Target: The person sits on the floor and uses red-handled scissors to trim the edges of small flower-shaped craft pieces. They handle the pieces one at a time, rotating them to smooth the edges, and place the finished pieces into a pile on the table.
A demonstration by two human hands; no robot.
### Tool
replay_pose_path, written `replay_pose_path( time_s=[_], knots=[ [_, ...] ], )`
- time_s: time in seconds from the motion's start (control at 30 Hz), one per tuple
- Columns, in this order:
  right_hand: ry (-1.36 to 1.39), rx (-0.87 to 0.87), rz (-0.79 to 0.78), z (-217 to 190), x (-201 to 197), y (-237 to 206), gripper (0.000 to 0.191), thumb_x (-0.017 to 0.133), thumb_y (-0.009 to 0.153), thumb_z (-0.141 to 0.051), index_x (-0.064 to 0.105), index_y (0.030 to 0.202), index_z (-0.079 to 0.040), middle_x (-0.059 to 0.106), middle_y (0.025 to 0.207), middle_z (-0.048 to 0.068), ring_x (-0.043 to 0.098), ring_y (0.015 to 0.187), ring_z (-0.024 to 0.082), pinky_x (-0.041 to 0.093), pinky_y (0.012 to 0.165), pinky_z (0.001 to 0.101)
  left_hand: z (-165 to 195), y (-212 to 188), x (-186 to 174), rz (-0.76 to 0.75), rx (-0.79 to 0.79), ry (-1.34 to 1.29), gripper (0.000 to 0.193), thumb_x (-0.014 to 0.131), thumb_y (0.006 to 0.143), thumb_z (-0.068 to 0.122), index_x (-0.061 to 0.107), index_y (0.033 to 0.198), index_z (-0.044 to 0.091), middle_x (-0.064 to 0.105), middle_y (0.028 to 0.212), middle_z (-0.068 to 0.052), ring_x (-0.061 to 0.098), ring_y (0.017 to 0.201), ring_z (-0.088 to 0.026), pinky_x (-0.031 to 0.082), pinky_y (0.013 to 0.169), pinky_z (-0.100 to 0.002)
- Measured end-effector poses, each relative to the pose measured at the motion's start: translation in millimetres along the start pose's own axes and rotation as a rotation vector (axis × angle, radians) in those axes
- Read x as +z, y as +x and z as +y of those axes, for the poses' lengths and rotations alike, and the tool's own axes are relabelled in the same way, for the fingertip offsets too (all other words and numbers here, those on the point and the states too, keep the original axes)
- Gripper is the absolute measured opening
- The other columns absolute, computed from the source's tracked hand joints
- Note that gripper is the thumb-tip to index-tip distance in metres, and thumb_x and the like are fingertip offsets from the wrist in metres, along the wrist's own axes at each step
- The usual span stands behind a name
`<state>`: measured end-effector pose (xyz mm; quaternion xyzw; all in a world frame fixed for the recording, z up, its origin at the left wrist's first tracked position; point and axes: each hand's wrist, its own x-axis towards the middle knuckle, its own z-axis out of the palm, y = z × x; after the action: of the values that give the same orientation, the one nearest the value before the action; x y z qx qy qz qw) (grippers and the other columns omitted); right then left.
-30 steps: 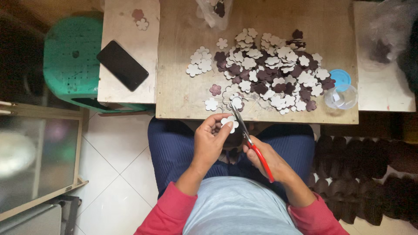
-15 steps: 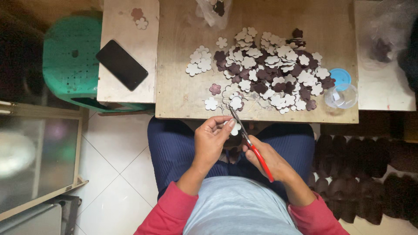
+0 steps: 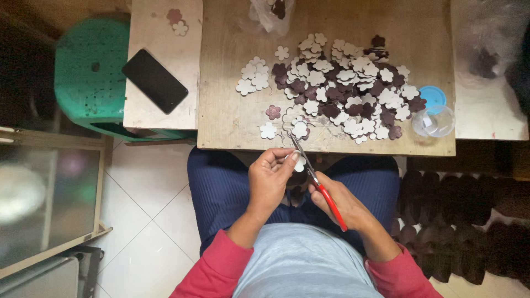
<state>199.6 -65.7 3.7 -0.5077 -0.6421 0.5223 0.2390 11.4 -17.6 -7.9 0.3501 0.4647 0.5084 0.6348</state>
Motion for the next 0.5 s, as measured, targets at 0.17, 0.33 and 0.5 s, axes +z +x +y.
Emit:
replay_pose_path(
  time_s=[0.17,0.33,0.5],
  knots=[
    [-0.036,0.056,-0.005,-2.1,-0.2,0.0,0.036,0.056,0.098,-0.041,0.053,0.101,-0.005,0.055,0.077,0.01,0.052,0.069,0.024,0.049,0.066,0.0364,1.5,-0.2,0.9,0.006,0.003,0.007,0.016,0.073,0.094,0.006,0.072,0.106,-0.005,0.074,0.09,-0.004,0.064,0.076,-0.003,0.051,0.065,-0.017],
    [-0.043,0.006,0.012,2.8,1.6,0.1,0.037,0.054,0.1,-0.041,0.052,0.102,-0.005,0.055,0.077,0.009,0.052,0.069,0.022,0.049,0.066,0.0357,-0.9,0.5,0.2,0.012,-0.011,0.011,0.017,0.074,0.095,0.007,0.072,0.106,-0.005,0.072,0.087,-0.003,0.06,0.071,-0.002,0.048,0.061,-0.017],
    [-0.011,0.142,0.028,10.8,5.2,-0.5,0.043,0.054,0.1,-0.047,0.052,0.095,-0.005,0.048,0.07,0.006,0.047,0.066,0.017,0.047,0.06,0.0357,-2.6,2.6,-0.7,0.017,-0.014,0.017,0.016,0.074,0.094,0.007,0.072,0.105,-0.005,0.073,0.089,-0.003,0.061,0.072,-0.002,0.05,0.062,-0.018]
  ],
)
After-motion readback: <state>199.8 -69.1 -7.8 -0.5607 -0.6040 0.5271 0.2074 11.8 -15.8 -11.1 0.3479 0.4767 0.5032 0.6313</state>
